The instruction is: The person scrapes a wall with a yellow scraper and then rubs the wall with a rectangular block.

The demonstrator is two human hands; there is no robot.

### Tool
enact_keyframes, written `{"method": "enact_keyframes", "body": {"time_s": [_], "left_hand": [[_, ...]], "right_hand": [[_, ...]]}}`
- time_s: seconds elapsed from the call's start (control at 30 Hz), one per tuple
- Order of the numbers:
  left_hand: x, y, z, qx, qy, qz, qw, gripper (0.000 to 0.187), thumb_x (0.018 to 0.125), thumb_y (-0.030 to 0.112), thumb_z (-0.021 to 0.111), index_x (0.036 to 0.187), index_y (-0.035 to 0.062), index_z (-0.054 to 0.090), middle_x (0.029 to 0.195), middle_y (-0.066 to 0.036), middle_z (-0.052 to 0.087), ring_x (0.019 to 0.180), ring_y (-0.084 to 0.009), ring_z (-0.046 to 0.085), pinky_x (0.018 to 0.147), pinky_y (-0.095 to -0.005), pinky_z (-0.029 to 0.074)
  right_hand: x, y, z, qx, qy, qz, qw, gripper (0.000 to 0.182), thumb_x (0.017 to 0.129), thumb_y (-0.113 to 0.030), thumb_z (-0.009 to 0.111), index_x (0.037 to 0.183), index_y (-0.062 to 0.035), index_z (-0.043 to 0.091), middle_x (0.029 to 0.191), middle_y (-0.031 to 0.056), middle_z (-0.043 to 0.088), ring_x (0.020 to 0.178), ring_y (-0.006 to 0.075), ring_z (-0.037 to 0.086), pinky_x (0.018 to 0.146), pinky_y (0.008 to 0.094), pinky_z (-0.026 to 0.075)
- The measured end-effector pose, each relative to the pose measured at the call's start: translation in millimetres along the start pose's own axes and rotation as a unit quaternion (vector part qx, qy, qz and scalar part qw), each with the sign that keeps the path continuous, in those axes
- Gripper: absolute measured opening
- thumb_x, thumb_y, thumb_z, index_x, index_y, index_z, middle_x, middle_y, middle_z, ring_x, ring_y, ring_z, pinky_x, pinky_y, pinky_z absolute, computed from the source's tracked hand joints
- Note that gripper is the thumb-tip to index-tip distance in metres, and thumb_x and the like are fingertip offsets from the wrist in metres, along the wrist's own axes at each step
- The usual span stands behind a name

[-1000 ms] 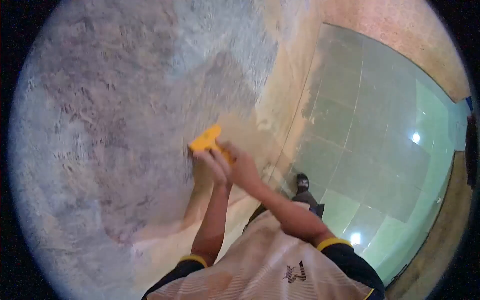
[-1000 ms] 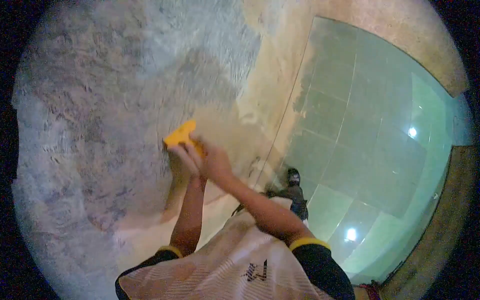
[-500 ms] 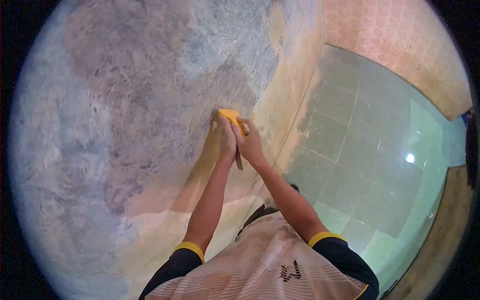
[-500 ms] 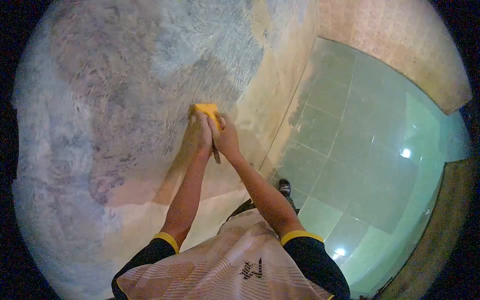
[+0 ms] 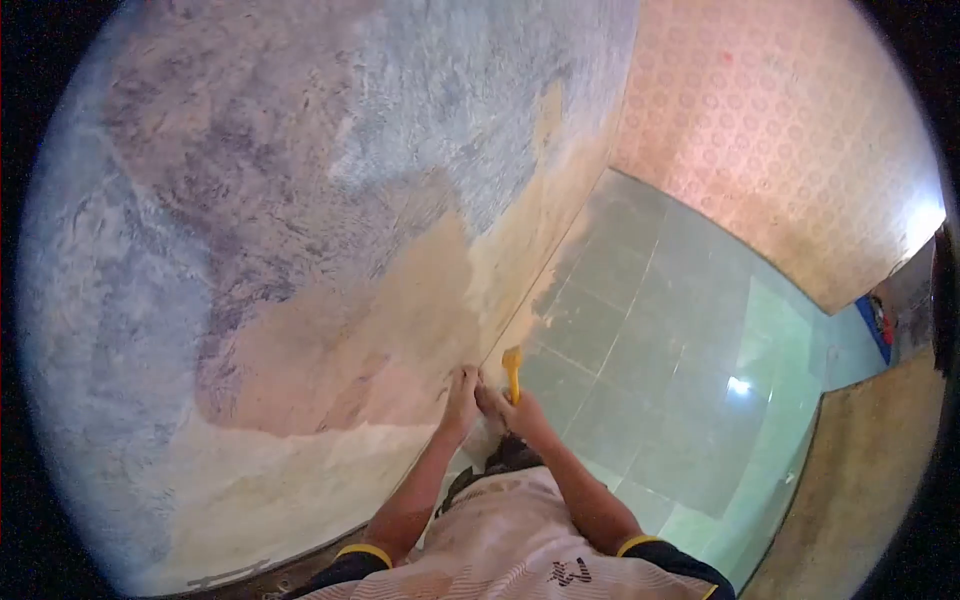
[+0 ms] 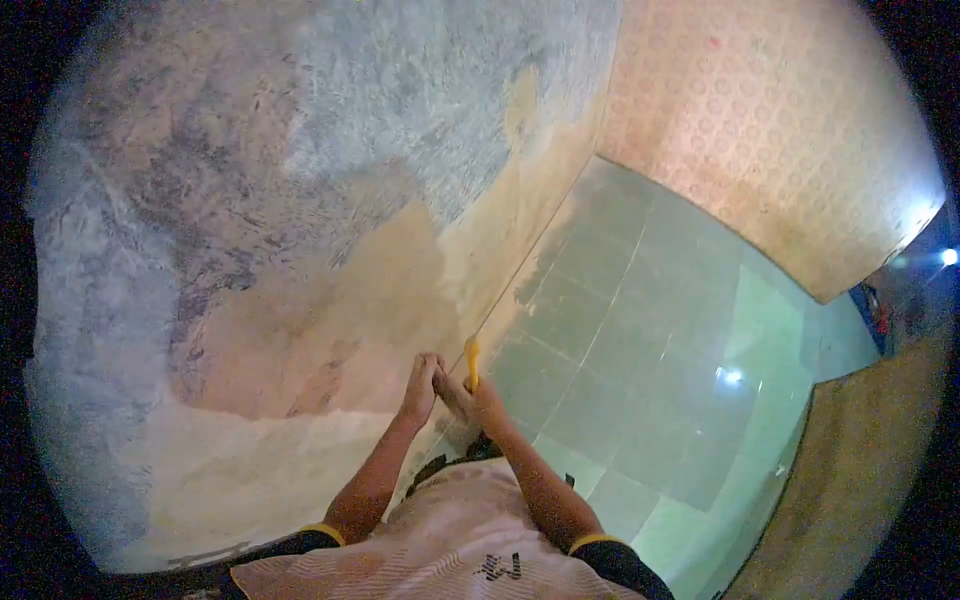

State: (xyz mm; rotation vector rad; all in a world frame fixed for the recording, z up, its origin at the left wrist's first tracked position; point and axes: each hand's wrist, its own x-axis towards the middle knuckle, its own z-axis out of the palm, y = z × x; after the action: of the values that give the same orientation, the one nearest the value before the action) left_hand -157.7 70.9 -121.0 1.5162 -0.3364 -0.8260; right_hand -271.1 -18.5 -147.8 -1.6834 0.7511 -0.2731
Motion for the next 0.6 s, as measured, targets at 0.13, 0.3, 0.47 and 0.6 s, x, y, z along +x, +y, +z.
{"method": "enact_keyframes", "body": {"time_s": [0.13, 0.3, 0.47, 0.6], "left_hand": [[-43.1, -13.7, 11.8, 0.001, -0.036, 0.002, 0.999, 0.028, 0.101, 0.032, 0.046, 0.098, 0.0058, 0.055, 0.082, 0.002, 0.05, 0.074, -0.0079, 0.047, 0.067, -0.0232, 0.041], [-90.1, -9.5, 33.6, 0.044, -0.03, 0.02, 0.998, 0.027, 0.098, 0.025, 0.055, 0.114, 0.0031, 0.062, 0.084, 0.0, 0.057, 0.08, -0.0096, 0.055, 0.075, -0.0253, 0.045], [-89.6, -19.3, 44.5, 0.044, -0.032, 0.07, 0.996, 0.031, 0.096, 0.025, 0.058, 0.115, 0.0012, 0.062, 0.09, -0.003, 0.063, 0.084, -0.0084, 0.058, 0.077, -0.0262, 0.048], [-87.9, 3.7, 84.5, 0.191, -0.024, 0.06, 0.979, 0.032, 0.094, 0.024, 0.062, 0.114, 0.0002, 0.061, 0.098, -0.005, 0.066, 0.091, -0.0105, 0.06, 0.081, -0.0282, 0.049]], "right_hand": [[-56.5, -6.7, -10.2, 0.125, -0.032, 0.041, 0.991, 0.04, 0.088, -0.035, 0.068, 0.07, -0.002, 0.056, 0.059, -0.0009, 0.05, 0.056, 0.0087, 0.046, 0.049, 0.0298, 0.039], [-75.9, 0.9, -42.4, 0.033, -0.089, 0.041, 0.995, 0.036, 0.082, -0.027, 0.076, 0.067, -0.0037, 0.053, 0.062, -0.0014, 0.051, 0.057, 0.0078, 0.045, 0.051, 0.0278, 0.038], [-60.9, 0.9, -76.7, 0.011, -0.103, 0.017, 0.995, 0.044, 0.076, -0.026, 0.081, 0.063, -0.0051, 0.045, 0.059, -0.002, 0.049, 0.057, 0.0081, 0.043, 0.05, 0.0288, 0.036], [-39.6, 6.1, -124.1, 0.0, -0.089, -0.04, 0.995, 0.047, 0.073, -0.028, 0.083, 0.063, -0.0054, 0.043, 0.057, -0.0012, 0.042, 0.056, 0.0101, 0.037, 0.05, 0.0312, 0.032]]}}
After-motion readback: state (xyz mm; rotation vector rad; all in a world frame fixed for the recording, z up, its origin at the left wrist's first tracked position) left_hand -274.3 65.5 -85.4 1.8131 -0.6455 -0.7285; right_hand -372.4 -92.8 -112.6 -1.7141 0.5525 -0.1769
